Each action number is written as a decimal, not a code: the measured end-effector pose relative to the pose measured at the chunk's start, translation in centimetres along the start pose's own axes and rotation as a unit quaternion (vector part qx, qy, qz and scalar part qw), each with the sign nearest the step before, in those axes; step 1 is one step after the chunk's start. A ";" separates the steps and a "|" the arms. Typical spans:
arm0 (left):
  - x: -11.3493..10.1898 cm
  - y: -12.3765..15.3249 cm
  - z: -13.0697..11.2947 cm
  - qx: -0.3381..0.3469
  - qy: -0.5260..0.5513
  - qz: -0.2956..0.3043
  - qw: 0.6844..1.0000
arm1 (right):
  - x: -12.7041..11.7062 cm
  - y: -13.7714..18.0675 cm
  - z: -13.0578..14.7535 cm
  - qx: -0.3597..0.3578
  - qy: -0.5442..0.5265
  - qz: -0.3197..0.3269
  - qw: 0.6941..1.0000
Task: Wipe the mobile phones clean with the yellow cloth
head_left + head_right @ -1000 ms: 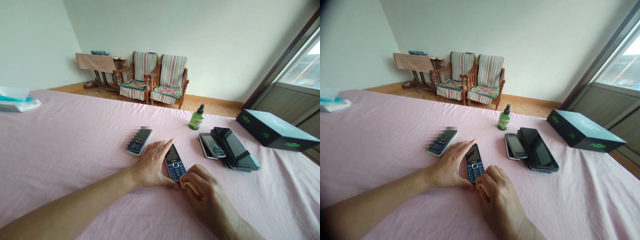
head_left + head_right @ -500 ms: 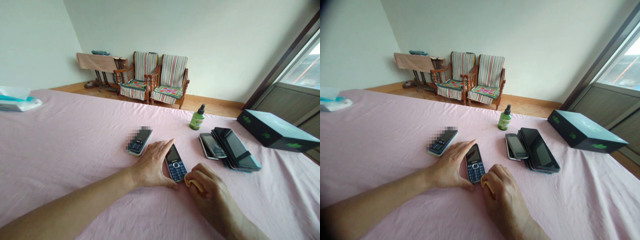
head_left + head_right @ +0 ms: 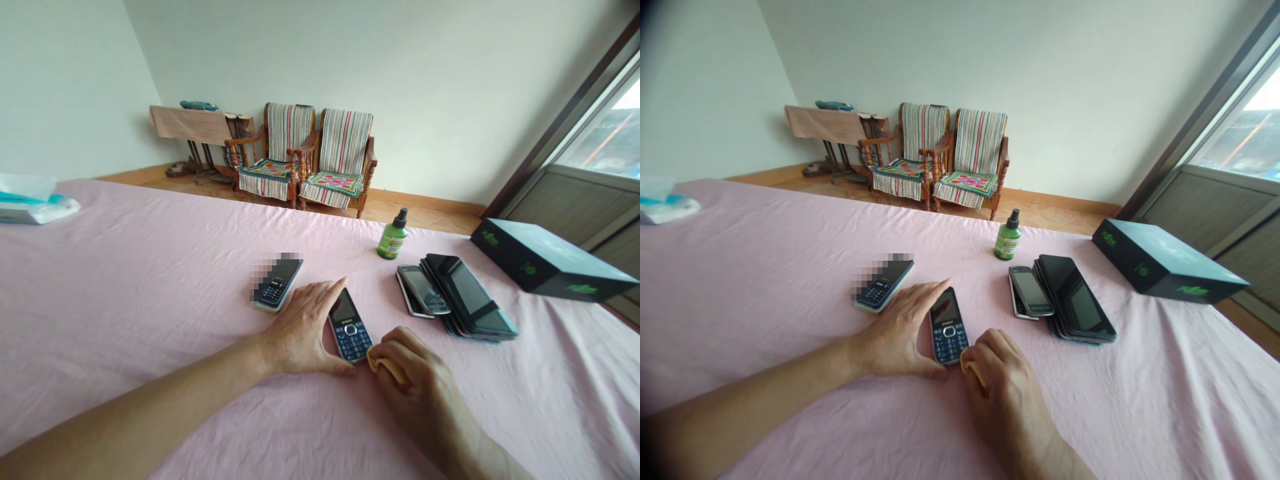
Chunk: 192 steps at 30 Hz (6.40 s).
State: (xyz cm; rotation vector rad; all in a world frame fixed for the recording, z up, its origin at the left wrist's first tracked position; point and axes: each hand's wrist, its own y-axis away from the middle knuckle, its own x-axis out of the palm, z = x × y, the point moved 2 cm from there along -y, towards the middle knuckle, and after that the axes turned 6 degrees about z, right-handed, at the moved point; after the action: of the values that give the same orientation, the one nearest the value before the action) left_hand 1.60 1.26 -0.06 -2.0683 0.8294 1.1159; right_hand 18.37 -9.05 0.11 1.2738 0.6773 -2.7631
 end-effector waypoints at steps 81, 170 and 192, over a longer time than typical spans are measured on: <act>-0.5 0.5 0.2 0.008 0.081 0.053 0.995 | 2.0 -7.5 0.3 -0.095 0.050 0.092 0.990; -0.7 0.4 0.0 0.004 0.030 0.087 0.996 | 0.9 0.2 0.5 -0.049 -0.049 0.059 0.996; -0.8 -0.1 0.1 -0.028 -0.034 0.115 0.992 | 0.8 0.1 -0.3 -0.022 -0.055 0.022 0.998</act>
State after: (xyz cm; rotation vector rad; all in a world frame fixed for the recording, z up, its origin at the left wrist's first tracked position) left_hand 1.23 1.58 0.63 -2.0049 1.0342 1.3378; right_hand 18.05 -8.85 -0.71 1.1060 0.6890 -2.7420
